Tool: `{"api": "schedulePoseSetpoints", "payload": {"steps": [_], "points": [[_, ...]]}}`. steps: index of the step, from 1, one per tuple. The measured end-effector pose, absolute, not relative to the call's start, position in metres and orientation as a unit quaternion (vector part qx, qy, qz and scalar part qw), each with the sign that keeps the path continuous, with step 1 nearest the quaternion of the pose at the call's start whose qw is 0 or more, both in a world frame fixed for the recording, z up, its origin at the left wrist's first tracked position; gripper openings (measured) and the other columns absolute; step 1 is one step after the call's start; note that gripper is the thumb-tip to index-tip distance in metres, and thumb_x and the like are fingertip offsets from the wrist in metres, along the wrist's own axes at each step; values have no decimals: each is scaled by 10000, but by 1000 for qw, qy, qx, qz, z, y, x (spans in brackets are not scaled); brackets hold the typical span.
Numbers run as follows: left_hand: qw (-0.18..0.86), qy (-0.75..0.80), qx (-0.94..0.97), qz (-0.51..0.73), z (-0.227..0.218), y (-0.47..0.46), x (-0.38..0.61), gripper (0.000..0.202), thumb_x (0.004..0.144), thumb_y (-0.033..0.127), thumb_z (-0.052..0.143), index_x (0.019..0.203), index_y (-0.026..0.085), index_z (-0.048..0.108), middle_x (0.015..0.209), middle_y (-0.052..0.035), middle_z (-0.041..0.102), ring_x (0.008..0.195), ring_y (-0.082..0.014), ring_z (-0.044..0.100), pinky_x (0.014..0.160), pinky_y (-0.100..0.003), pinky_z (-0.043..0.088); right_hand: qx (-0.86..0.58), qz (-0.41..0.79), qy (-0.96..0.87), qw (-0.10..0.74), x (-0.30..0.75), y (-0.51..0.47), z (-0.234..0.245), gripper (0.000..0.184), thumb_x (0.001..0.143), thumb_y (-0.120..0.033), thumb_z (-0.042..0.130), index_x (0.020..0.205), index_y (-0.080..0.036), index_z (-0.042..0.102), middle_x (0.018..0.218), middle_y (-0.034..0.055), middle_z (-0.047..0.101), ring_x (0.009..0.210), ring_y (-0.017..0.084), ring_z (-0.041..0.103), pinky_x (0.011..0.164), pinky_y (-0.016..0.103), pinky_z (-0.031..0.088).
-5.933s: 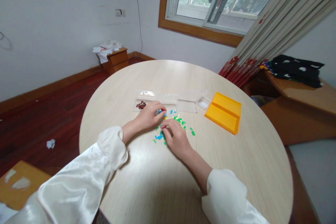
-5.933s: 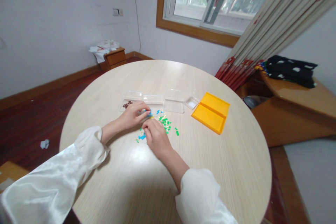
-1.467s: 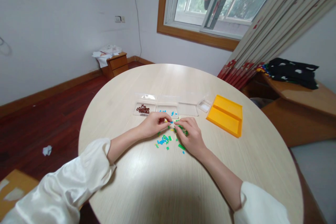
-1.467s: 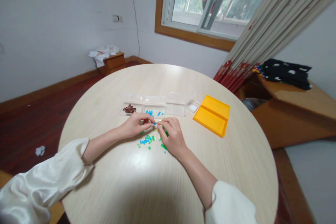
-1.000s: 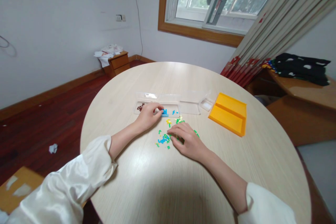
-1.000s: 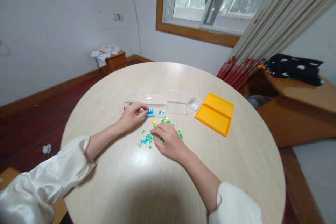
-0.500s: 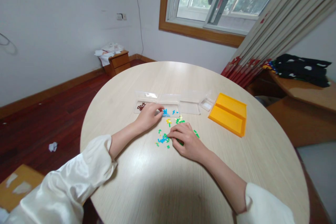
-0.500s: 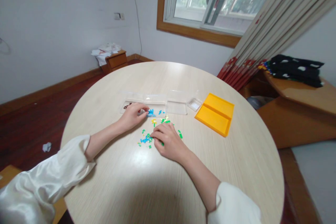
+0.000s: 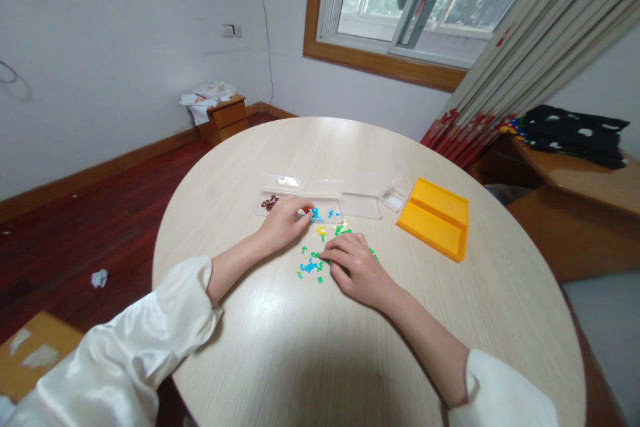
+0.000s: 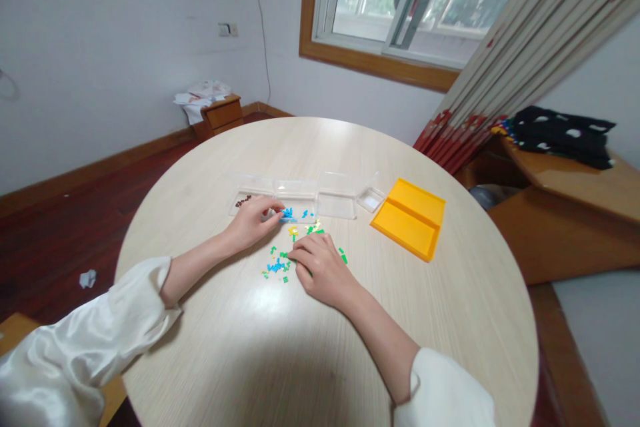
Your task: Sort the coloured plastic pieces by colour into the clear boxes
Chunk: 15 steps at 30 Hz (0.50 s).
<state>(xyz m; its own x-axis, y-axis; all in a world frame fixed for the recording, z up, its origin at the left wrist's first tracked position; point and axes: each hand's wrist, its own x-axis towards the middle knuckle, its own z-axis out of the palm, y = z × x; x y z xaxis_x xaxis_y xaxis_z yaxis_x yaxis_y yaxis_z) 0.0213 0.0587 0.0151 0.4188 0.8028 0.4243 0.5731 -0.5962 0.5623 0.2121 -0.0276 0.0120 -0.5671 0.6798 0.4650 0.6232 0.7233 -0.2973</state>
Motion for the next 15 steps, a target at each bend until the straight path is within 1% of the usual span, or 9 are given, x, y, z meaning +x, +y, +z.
{"api": "schedulePoseSetpoints", "payload": {"steps": [5,9,15], "points": [[166,385,827,375,18,54,21,108,815,183,557,864,155,649,788,-36,677,732,-150,562,735,-290,428,-393,44,-871,292,214,-25,9,239,846,-83,448,943,-181,643,901,79,656,888,206,542,785,383,385],[160,363,829,393,20,50,21,105,812,180,551,847,152,646,765,-32,676,700,-143,553,695,-279,430,-388,45,-869,303,213,-25,9,241,853,-78,440,972,-158,633,911,81,663,890,202,542,790,373,401],[161,357,826,405,23,47,22,110,812,180,542,839,154,646,752,-30,675,681,-136,553,663,-267,430,-392,35,-876,280,211,-24,7,253,844,-72,447,958,-162,654,948,95,660,913,215,550,784,383,409]]}}
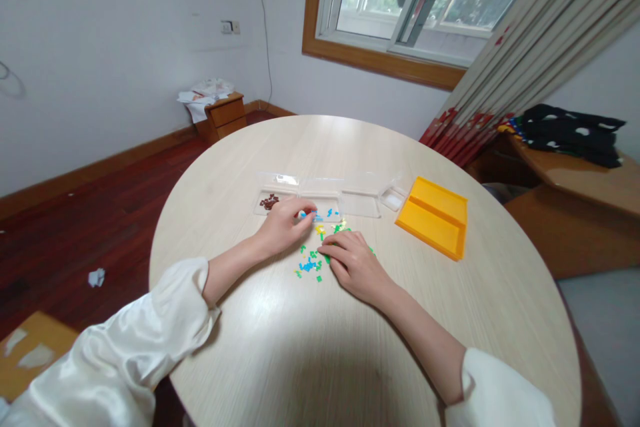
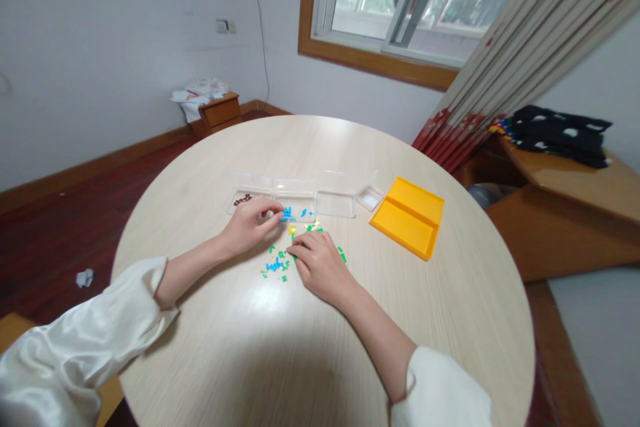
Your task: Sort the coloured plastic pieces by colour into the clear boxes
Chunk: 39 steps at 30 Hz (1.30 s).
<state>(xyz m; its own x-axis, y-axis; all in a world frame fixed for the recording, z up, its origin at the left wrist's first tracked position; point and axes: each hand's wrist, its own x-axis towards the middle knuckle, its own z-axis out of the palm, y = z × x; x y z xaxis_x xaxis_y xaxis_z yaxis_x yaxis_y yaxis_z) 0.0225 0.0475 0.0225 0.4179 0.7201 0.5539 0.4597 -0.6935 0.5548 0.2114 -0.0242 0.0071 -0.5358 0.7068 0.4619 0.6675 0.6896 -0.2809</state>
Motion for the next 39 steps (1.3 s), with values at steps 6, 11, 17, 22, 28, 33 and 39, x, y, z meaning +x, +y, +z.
{"api": "schedulePoseSetpoints", "payload": {"steps": [6,11,17,22,28,33,39], "points": [[160,354,824,412,22,47,23,107,808,181,546,832,151,645,736,-26,671,667,-131,547,655,-263,426,-415,39,-867,273,212,-22,5,261,848,-58,450,980,-147,657,947,104,661,912,218,563,790,390,401],[159,351,826,411,22,47,23,107,809,171,548,840,144,646,738,-29,670,654,-127,539,644,-258,423,-419,39,-869,260,215,-21,4,239,858,-82,491,999,-161,666,957,101,663,926,217,564,791,385,388],[165,358,825,404,23,47,23,109,808,181,547,838,152,647,732,-24,667,646,-124,540,639,-257,430,-438,40,-861,257,216,-20,3,184,867,-123,531,959,-175,682,905,84,667,890,200,573,754,357,368],[167,355,824,410,21,48,22,112,810,175,540,832,147,646,752,-31,674,662,-126,553,649,-257,437,-445,38,-858,256,216,-21,4,150,877,-145,532,926,-182,669,873,70,680,863,196,575,737,341,352],[180,309,844,400,22,46,22,78,807,187,570,818,154,639,769,-36,675,723,-140,573,686,-268,447,-467,34,-829,305,214,-22,7,157,881,-146,512,994,-175,617,896,75,681,861,204,586,749,340,377],[209,244,875,362,21,42,24,78,808,220,606,845,157,634,820,-48,684,798,-157,585,742,-286,451,-474,80,-789,382,210,-23,11,105,872,-180,527,925,-205,614,839,46,679,817,188,602,751,330,428],[214,211,892,338,18,37,29,140,842,296,589,880,169,634,840,-49,686,817,-156,588,786,-298,430,-514,176,-709,450,205,-27,11,70,837,-243,552,851,-211,613,829,36,671,805,177,613,752,314,473]]}}
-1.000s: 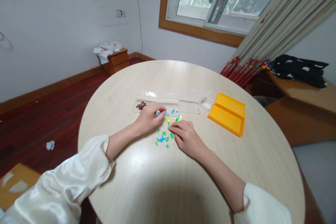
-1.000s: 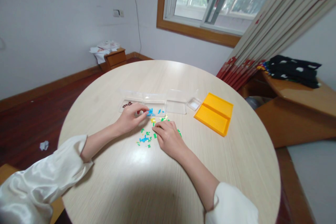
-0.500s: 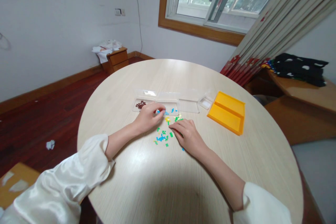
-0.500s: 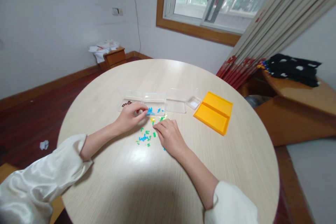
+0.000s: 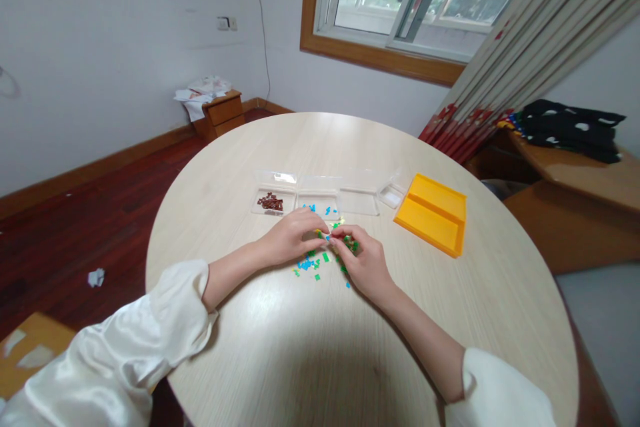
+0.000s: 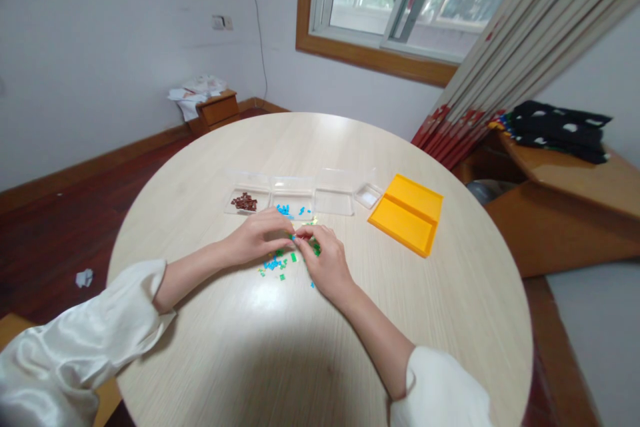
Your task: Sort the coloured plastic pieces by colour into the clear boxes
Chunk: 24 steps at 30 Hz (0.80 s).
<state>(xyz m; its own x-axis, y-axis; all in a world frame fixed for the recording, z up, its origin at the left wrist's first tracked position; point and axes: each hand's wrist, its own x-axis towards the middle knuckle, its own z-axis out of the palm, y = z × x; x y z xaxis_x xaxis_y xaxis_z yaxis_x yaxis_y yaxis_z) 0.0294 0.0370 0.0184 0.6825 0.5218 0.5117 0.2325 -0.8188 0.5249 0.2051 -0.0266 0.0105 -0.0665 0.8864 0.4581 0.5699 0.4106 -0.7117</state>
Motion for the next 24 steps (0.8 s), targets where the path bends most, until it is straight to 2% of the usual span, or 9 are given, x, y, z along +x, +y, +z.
{"api": "schedulePoseSetpoints", "payload": {"steps": [8,14,16,19,24], "points": [[193,203,899,336,22,34,31,226,885,345,518,827,170,648,805,-61,681,783,-151,588,768,-296,427,-521,290,-638,487,202,-25,16,110,774,-298,596,800,-193,610,764,28,670,734,162,619,697,292,496],[184,205,893,356,20,34,30,143,872,248,532,829,166,641,808,-56,681,779,-150,580,755,-291,435,-508,304,-647,480,210,-24,16,155,781,-306,607,885,-193,630,835,45,684,766,162,627,719,303,499],[178,225,884,369,19,35,29,117,858,220,540,813,162,631,795,-53,674,776,-152,574,743,-290,441,-504,296,-680,443,216,-25,21,132,791,-284,601,874,-191,642,825,41,680,742,152,614,711,300,489],[156,275,863,393,18,40,26,93,839,203,552,792,157,617,781,-48,661,772,-158,567,735,-295,445,-463,300,-762,339,227,-26,34,80,787,-253,624,794,-185,666,773,33,666,746,148,591,711,296,466],[122,362,842,381,17,50,22,35,795,159,577,775,158,605,771,-38,647,771,-170,560,743,-317,432,-418,261,-852,177,245,-30,48,84,699,-234,742,765,-204,699,748,16,631,777,163,566,760,323,428]]}}
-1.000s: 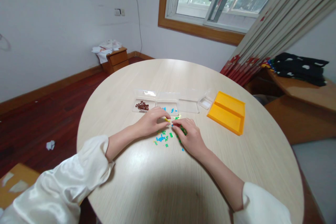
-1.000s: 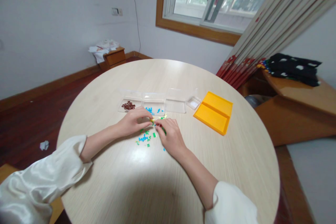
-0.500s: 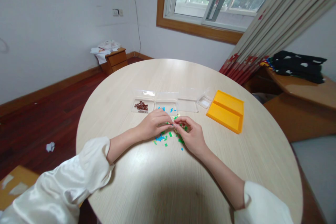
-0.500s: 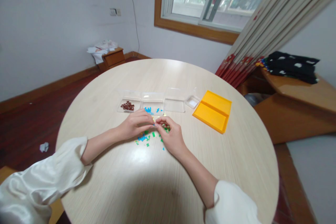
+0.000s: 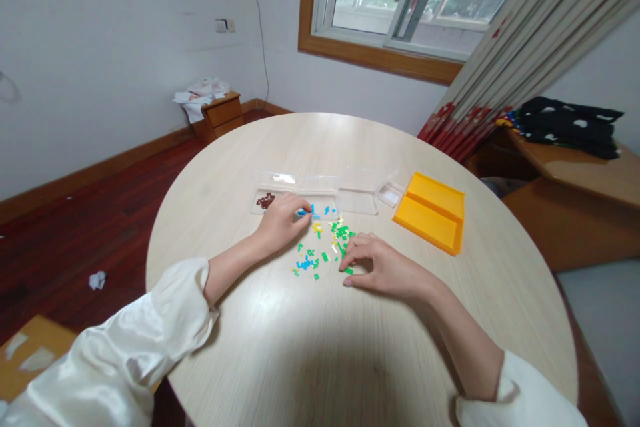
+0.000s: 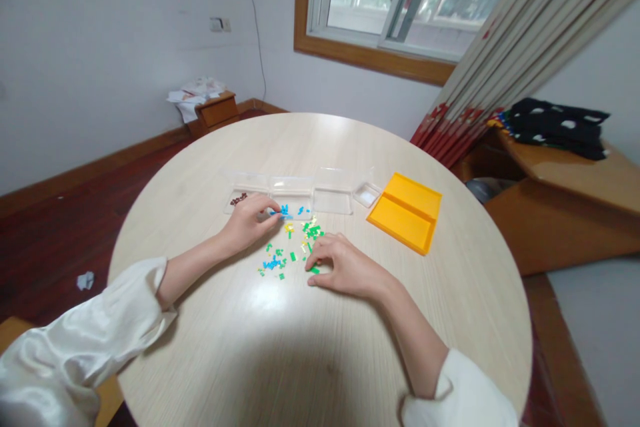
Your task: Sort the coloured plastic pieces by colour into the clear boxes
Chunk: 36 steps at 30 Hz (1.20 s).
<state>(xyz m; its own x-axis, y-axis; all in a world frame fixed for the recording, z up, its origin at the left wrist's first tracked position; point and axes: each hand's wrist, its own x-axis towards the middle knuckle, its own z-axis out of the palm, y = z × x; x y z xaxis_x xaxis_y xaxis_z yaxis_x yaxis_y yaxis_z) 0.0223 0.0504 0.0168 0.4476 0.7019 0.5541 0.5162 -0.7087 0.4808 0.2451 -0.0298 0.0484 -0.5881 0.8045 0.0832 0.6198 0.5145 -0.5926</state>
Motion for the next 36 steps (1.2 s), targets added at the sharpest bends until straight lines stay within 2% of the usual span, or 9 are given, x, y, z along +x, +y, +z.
{"api": "schedulePoseSetpoints", "payload": {"steps": [5,10,16,19,22,28,32,36], "points": [[111,401,842,344,15,55,22,24,770,148,592,768,168,605,768,-29,636,790,-183,557,746,-329,412,-418,244,-866,124,250,-32,50,124,665,-235,778,768,-220,711,812,19,626,843,179,571,808,344,410],[106,409,840,341,11,57,22,31,770,164,599,791,178,617,763,-22,639,778,-182,562,733,-324,404,-399,255,-872,123,248,-31,47,32,720,-220,733,743,-232,714,751,-1,603,801,157,568,784,322,397],[113,410,839,339,10,56,23,58,780,190,604,832,173,625,795,-31,661,782,-184,570,748,-337,414,-406,261,-867,119,245,-31,45,44,740,-166,704,728,-203,684,751,4,630,811,159,578,803,333,397],[124,392,839,357,12,54,24,48,793,193,589,821,173,623,792,-30,660,778,-174,573,748,-325,427,-432,264,-845,173,241,-31,42,26,772,-186,664,754,-202,674,774,13,665,813,163,590,811,344,410],[144,369,840,370,15,51,25,50,804,187,574,809,171,621,789,-29,664,770,-164,573,735,-311,437,-484,280,-787,262,237,-30,37,71,795,-236,621,779,-202,681,777,25,689,763,162,605,751,326,448],[167,319,846,392,20,44,27,89,831,217,561,793,167,623,781,-32,671,765,-156,573,732,-301,442,-535,374,-630,420,228,-24,27,186,740,-360,647,782,-187,702,752,37,705,686,163,625,649,312,506],[169,290,850,406,21,40,30,94,840,240,568,821,168,624,793,-37,675,775,-154,581,731,-297,444,-528,444,-549,471,222,-21,23,246,692,-412,688,774,-181,701,703,32,696,641,151,627,634,307,518],[163,258,856,418,21,35,34,125,850,272,567,839,162,625,794,-47,680,769,-157,581,719,-293,447,-526,447,-538,484,216,-20,22,243,670,-407,702,753,-179,696,696,28,687,626,145,615,617,294,504]]}}
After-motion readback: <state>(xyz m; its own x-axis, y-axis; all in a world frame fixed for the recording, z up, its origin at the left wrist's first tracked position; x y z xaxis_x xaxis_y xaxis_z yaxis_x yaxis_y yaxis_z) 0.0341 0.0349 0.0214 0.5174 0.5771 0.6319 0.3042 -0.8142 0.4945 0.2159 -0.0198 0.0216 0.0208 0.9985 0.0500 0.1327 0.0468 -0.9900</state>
